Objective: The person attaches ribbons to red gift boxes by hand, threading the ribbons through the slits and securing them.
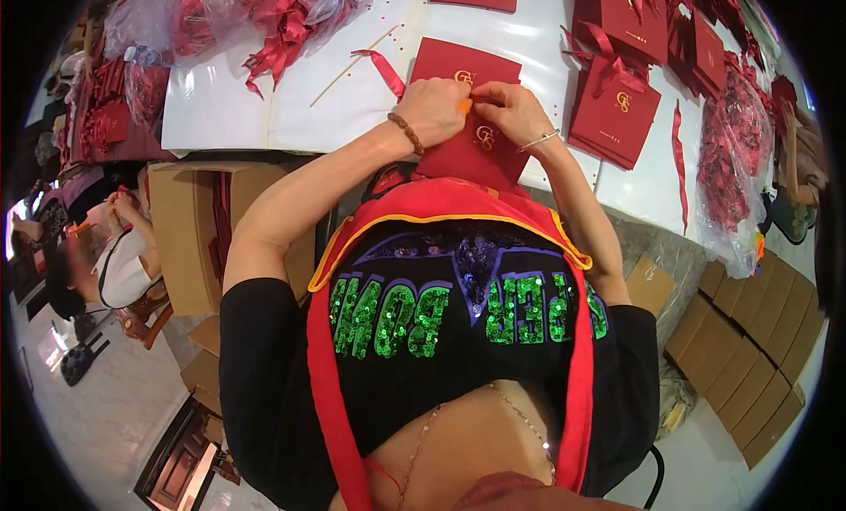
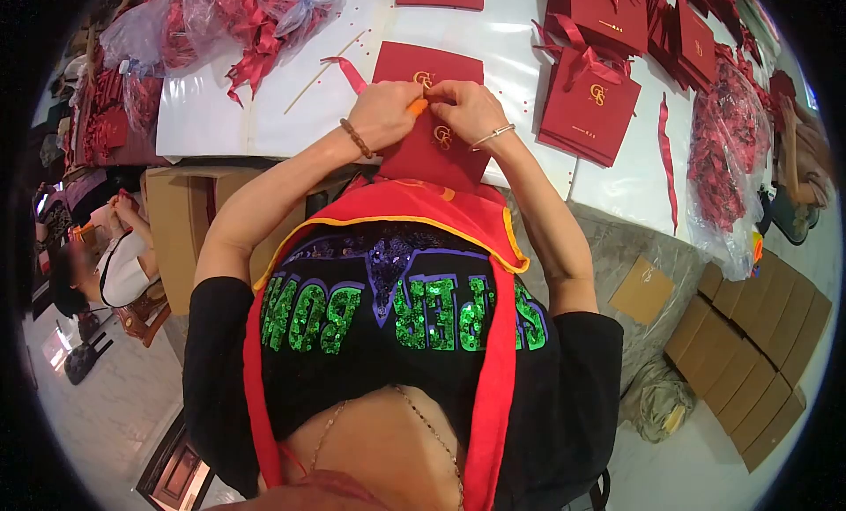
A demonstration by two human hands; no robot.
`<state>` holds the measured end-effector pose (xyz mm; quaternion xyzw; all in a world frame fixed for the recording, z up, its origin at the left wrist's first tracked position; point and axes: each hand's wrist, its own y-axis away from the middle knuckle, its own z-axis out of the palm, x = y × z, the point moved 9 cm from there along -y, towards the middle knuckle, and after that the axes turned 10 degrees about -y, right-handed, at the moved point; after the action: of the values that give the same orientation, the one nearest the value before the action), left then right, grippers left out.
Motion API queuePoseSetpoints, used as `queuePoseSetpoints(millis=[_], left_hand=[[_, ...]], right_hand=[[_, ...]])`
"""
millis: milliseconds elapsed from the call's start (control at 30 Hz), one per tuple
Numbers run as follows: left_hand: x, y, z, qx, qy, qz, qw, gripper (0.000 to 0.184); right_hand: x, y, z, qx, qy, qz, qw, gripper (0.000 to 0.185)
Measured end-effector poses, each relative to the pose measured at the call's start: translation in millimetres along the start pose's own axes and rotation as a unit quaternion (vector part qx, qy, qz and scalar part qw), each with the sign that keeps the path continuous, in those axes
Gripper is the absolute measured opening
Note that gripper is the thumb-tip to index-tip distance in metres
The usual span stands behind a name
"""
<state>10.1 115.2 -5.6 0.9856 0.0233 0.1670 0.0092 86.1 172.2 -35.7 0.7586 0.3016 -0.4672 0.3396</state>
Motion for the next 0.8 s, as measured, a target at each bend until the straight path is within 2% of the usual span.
queuePoseSetpoints(millis=[100, 167, 200, 333, 400, 433, 500, 633, 733, 800], left_hand=[[-4.8, 0.7, 4.6, -0.005, 0.006, -0.010, 1.000, 0.012], [20.9, 9.2, -10.5, 0.106, -0.078, 0.100, 0.986, 0.008], [26.0, 10.7, -13.8, 0.141, -0.103, 0.117, 0.978, 0.006], [28.9, 8.8, -11.5, 0.114, -0.120, 0.116, 0.979, 0.009], [14.5, 3.8, -9.5, 0.049, -0.041, 0.043, 0.997, 0.012], [11.9, 3.0, -12.5, 0.051, -0.043, 0.039, 0.997, 0.012], [-2.3, -0.6, -3.0, -0.023, 0.025, -0.018, 0.999, 0.015], [-1.5, 12.5, -5.6, 0.076, -0.003, 0.000, 0.997, 0.014], [1.4, 12.9, -13.2, 0.069, -0.048, 0.028, 0.996, 0.016], [0.5, 11.3, -25.3, 0.070, -0.010, 0.023, 0.997, 0.017]], right_hand=[[-4.0, 0.3, 1.7, -0.010, 0.034, 0.015, 0.999, 0.026], [-6.6, 0.6, 1.4, -0.011, 0.049, 0.018, 0.999, 0.026], [-6.8, 0.6, 1.7, -0.010, 0.062, 0.021, 0.998, 0.026], [-8.3, 0.8, 0.6, -0.005, 0.074, 0.008, 0.997, 0.026], [-6.0, 0.3, 2.4, -0.025, 0.025, 0.012, 0.999, 0.025], [-3.3, -0.4, 4.1, -0.028, 0.024, 0.009, 0.999, 0.025], [1.0, -1.1, 7.6, -0.035, -0.067, 0.010, 0.997, 0.025], [-11.1, 2.3, 3.3, -0.009, 0.009, 0.006, 1.000, 0.025], [-14.0, 2.1, 2.5, -0.013, 0.058, -0.005, 0.998, 0.026], [-7.5, -0.2, 4.7, -0.026, 0.035, -0.027, 0.999, 0.028]])
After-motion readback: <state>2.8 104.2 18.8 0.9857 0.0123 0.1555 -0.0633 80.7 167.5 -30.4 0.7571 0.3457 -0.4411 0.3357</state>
